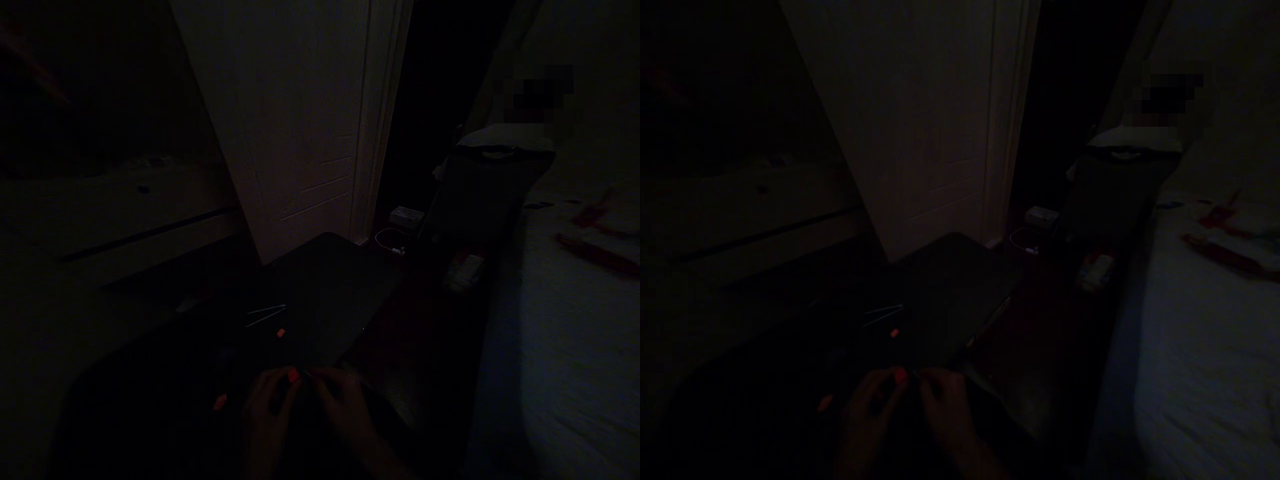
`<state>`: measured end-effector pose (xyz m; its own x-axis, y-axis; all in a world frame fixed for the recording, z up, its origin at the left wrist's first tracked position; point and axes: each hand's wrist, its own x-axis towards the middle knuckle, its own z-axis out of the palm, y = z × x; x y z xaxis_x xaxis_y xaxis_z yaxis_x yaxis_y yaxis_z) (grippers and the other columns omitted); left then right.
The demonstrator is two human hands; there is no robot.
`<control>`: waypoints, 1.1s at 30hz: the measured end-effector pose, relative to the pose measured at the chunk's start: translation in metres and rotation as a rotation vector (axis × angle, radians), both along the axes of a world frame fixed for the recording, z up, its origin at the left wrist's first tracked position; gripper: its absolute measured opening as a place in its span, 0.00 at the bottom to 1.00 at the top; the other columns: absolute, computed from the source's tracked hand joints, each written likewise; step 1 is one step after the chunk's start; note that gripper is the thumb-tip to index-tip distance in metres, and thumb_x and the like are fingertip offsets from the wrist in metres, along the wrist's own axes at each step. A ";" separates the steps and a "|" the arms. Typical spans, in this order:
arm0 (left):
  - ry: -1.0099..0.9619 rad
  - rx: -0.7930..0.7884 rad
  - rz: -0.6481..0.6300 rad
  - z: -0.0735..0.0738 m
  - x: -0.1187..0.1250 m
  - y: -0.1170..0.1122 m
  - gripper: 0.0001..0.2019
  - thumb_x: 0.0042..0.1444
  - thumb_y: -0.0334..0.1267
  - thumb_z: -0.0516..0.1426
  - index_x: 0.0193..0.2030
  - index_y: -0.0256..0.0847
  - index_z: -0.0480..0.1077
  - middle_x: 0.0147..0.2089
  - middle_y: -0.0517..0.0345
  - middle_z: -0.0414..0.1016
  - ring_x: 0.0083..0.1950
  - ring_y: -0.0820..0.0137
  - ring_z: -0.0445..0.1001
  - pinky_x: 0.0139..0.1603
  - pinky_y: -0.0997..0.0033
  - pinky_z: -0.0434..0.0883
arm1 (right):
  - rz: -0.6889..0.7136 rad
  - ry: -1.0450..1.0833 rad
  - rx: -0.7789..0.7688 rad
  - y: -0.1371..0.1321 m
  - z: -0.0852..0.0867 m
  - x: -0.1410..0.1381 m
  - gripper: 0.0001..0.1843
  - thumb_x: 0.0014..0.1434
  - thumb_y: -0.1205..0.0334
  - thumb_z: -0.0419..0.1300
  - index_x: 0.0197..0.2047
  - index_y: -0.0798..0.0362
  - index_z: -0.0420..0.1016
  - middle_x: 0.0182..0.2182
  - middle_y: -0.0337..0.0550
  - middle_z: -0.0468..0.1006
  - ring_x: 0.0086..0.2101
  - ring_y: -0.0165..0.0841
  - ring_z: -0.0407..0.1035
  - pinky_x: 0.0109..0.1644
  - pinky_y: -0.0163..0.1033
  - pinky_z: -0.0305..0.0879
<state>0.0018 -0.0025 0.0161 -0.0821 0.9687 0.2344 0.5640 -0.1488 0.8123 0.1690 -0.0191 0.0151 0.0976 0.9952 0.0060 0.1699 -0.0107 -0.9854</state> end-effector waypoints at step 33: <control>0.056 0.012 -0.055 0.002 -0.001 0.002 0.21 0.61 0.61 0.60 0.41 0.47 0.84 0.41 0.52 0.83 0.37 0.60 0.81 0.41 0.59 0.79 | 0.101 -0.037 0.199 0.013 0.010 0.021 0.14 0.69 0.58 0.61 0.47 0.50 0.89 0.43 0.48 0.90 0.42 0.42 0.84 0.50 0.42 0.77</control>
<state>0.0011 -0.0002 0.0182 -0.0153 0.9685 0.2486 0.5992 -0.1901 0.7777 0.1896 -0.0058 0.0256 -0.0069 0.9788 0.2045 0.1960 0.2019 -0.9596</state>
